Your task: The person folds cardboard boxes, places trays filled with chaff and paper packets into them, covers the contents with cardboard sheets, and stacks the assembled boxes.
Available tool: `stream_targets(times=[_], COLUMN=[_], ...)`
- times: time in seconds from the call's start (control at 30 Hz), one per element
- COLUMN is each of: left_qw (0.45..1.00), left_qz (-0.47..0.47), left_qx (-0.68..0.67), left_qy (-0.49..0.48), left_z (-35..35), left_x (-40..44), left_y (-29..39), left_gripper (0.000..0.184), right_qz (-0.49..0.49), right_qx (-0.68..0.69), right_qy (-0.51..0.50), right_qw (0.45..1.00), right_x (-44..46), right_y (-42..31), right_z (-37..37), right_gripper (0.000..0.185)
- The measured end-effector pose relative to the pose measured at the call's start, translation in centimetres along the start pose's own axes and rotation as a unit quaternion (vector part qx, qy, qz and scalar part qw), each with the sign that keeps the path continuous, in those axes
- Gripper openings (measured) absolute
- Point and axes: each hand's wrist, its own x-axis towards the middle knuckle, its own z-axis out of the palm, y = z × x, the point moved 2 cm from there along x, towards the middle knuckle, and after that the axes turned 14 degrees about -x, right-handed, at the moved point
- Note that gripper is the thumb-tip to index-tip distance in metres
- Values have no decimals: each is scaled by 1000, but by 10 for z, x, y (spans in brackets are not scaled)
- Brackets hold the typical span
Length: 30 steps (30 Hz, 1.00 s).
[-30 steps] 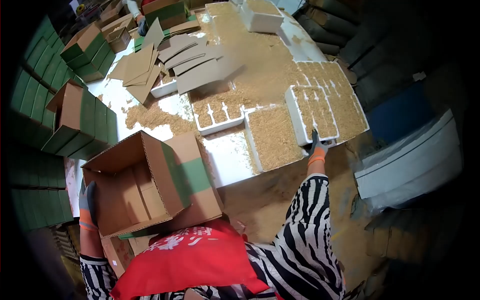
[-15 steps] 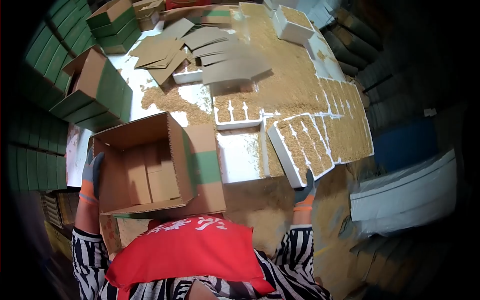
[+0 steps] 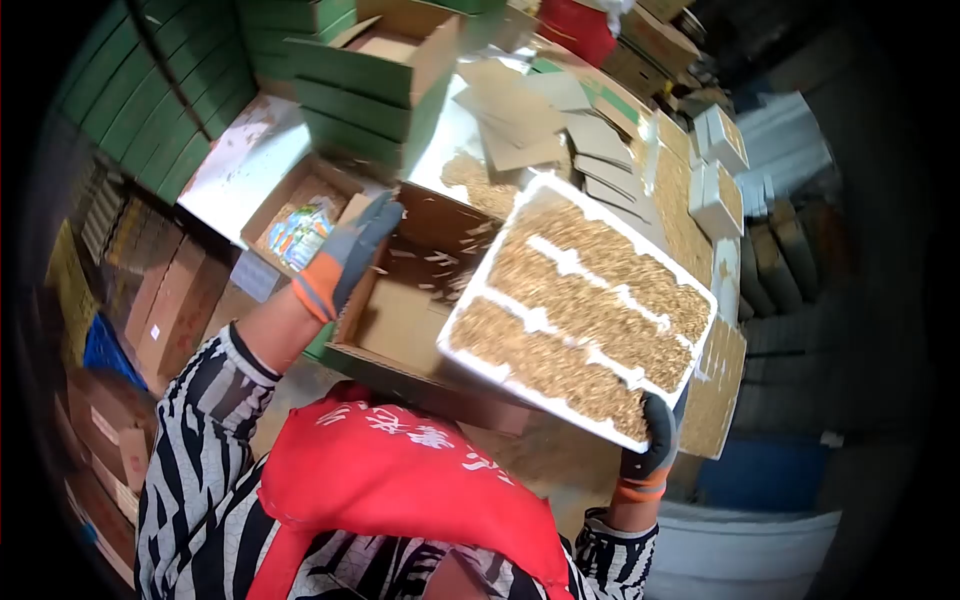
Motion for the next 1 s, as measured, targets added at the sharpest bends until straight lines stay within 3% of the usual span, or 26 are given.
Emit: stream_targets(times=[0.03, 0.07, 0.1, 0.17, 0.2, 0.23, 0.37, 0.43, 0.47, 0.5, 0.57, 0.6, 0.67, 0.73, 0.77, 0.8, 0.83, 0.87, 0.9, 0.93, 0.97, 1.0], left_qw=[998, 991, 988, 987, 988, 987, 988, 984, 992, 993, 925, 948, 967, 982, 998, 994, 971, 898, 938, 866, 856, 812], left_qz=[-10, -21, -19, 10, 36, 72, 48, 40, -26, -18, -84, -53, -37, -25, 8, -6, 88, 230, 142, 165, 75, 4], left_qx=[-67, -134, -155, -162, -148, -146, -127, -141, -91, -90, -370, -308, -250, -185, -50, 95, 213, 349, 197, 397, 439, 522], left_qy=[-10, -19, -15, 7, 25, 6, 73, 100, 88, 71, -17, 62, 44, 37, 46, 54, 63, 137, 249, 256, 264, 260], left_z=[-8, -16, -6, 3, 4, 4, 6, 12, 23, 26, 35, 35, 22, 2, -6, -34, -74, -114, -137, -168, -195, -202], left_x=[3, 7, 0, -9, -11, -14, -18, -17, -30, -29, -26, -19, -10, -12, -22, -22, -13, -4, -5, -10, -13, -21], left_y=[-12, -23, -10, 1, 1, 3, -1, -8, 28, 32, 23, 10, 3, 13, 25, 18, -5, -22, -25, -25, -33, -37], left_gripper=[56, 56, 55, 51, 48, 46, 54, 60, 68, 67, 65, 54, 50, 47, 44, 37, 34, 29, 22, 21, 26, 30], right_qz=[49, -5, 93, 68, 64, 48, -1, 41, 70, 55, 63, 73, 65, 107, 124, -10, -98, -129, -159, -180, -200, -221], right_qx=[98, 13, 102, 103, 79, 74, -1, 76, 68, 8, 19, 31, 35, -76, -129, -304, -434, -521, -601, -610, -619, -626], right_qy=[-8, -66, -54, -86, -60, -66, -76, -115, -115, -138, -156, -168, -190, -287, -334, -332, -320, -324, -322, -319, -315, -306], right_qw=[994, 998, 989, 989, 993, 994, 997, 990, 989, 989, 986, 982, 979, 949, 925, 893, 837, 779, 714, 702, 691, 682], right_x=[13, 13, 19, 21, 26, 30, 30, 26, 26, 32, 39, 42, 48, 52, 53, 60, 63, 67, 70, 72, 75, 74], right_y=[-34, -42, -74, -74, -83, -88, -96, -96, -100, -92, -91, -89, -81, -99, -98, -83, -74, -66, -58, -55, -54, -46], right_z=[16, 18, 33, 42, 48, 52, 46, 43, 50, 52, 71, 81, 94, 98, 94, 95, 97, 101, 107, 114, 123, 131], right_gripper=[61, 47, 73, 59, 73, 73, 74, 73, 71, 72, 74, 76, 74, 64, 60, 52, 41, 42, 43, 43, 43, 43])
